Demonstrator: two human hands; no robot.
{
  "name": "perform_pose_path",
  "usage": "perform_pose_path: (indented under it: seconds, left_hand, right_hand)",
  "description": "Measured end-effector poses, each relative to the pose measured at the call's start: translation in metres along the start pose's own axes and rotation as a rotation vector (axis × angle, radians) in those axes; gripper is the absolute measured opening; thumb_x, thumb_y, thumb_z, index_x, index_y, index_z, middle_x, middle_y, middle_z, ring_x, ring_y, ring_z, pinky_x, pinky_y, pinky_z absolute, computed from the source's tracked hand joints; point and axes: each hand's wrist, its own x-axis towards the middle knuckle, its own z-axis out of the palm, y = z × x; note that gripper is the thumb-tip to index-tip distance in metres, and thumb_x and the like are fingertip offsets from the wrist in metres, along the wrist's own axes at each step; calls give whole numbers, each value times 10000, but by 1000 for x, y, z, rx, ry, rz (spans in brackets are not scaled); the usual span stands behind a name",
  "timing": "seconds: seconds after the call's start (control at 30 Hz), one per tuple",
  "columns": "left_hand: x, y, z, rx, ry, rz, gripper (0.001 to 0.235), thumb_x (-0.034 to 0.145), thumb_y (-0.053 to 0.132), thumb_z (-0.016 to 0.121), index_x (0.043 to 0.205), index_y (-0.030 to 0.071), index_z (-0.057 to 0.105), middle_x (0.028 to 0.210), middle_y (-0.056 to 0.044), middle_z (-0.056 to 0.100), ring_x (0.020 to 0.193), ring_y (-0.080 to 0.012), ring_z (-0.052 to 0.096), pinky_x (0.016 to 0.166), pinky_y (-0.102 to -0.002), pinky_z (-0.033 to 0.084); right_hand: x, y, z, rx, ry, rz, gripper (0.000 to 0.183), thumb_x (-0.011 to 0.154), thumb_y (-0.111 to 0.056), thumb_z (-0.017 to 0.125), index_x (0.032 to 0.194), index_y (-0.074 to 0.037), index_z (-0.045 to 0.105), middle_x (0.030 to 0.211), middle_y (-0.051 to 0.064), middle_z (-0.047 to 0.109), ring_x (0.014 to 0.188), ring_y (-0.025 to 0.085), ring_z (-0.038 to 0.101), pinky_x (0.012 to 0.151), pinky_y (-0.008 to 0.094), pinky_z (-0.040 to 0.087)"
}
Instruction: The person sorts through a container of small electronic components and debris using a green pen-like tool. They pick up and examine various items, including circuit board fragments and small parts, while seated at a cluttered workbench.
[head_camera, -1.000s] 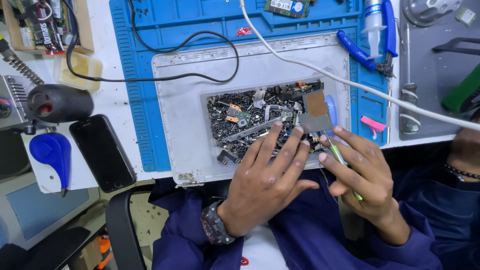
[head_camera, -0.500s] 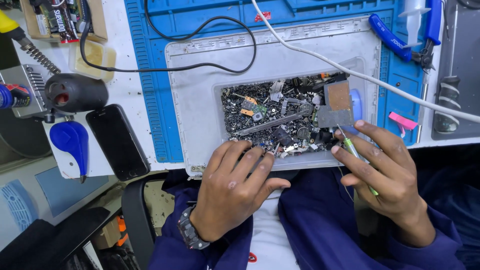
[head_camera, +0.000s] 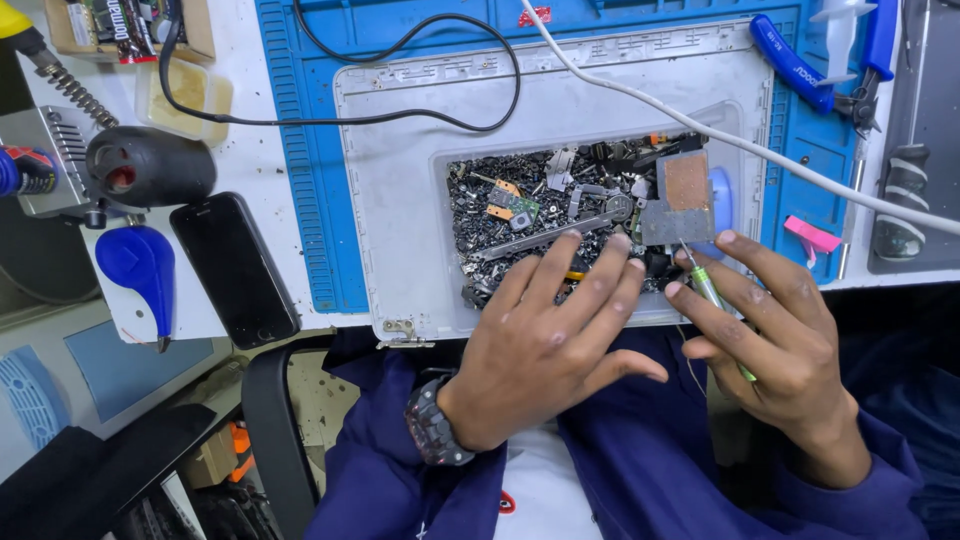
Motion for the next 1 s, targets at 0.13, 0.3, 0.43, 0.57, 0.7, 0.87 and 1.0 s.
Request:
perform_pose_path:
  seconds: [0.13, 0.3, 0.43, 0.57, 0.7, 0.87, 1.0]
  left_hand:
    - [0, 0, 4, 25, -31, 11, 744, 976, 711, 418, 1294, 107, 713, 1416, -56, 652, 1258, -295, 613, 990, -393, 493]
    - [-7, -9, -9, 18, 29, -28, 674, 1021, 628, 444, 967, 26, 742, 1173, -113, 716, 1071, -299, 649, 854, -394, 501]
    - [-14, -15, -8, -7, 69, -49, 624, 999, 622, 527, 883, 36, 708, 1049, -116, 713, 1008, -328, 655, 824, -434, 507]
    - [-15, -11, 0, -36, 174, -32, 558, 1046, 538, 489, 970, 32, 714, 1118, -142, 725, 1025, -339, 679, 850, -437, 532]
    - [-25, 3, 16, -32, 316, -30, 451, 1087, 447, 509, 1119, 67, 750, 1125, -68, 745, 1078, -263, 699, 915, -379, 526]
    - [-34, 0, 50, 63, 498, -18, 288, 1094, 371, 521, 1156, 176, 724, 1062, 40, 755, 1023, -162, 728, 935, -289, 447]
    - [-31, -13, 60, 223, 656, 75, 270, 1122, 383, 473, 1126, 232, 697, 959, 118, 715, 941, -60, 708, 967, -277, 352]
  right_hand:
    - [1, -1, -2, -3, -11, 13, 406, 1036, -307, 491, 1229, -18, 702, 1301, 253, 701, 1296, 476, 609, 1071, 517, 487]
    - [2, 1, -2, -14, -18, -7, 417, 1045, -321, 473, 1228, -22, 700, 1288, 230, 704, 1291, 469, 614, 995, 519, 513]
    - [4, -1, -3, 0, -19, -13, 405, 1039, -314, 496, 1224, -14, 698, 1278, 233, 705, 1282, 475, 619, 981, 528, 526]
    - [11, -12, -10, 36, 49, 7, 337, 1018, -243, 542, 1154, 20, 703, 1210, 253, 718, 1209, 497, 662, 954, 520, 540]
    - [26, -30, -21, 181, 236, 19, 82, 958, 139, 579, 981, 103, 648, 1006, 330, 721, 939, 500, 746, 819, 472, 586]
    - [41, -27, -38, 88, 155, -19, 247, 920, -130, 646, 1013, 89, 715, 980, 253, 600, 876, 391, 627, 804, 441, 572]
    - [81, -43, -41, 92, -29, 52, 309, 978, -183, 539, 822, 61, 646, 864, 203, 663, 848, 412, 624, 877, 513, 508]
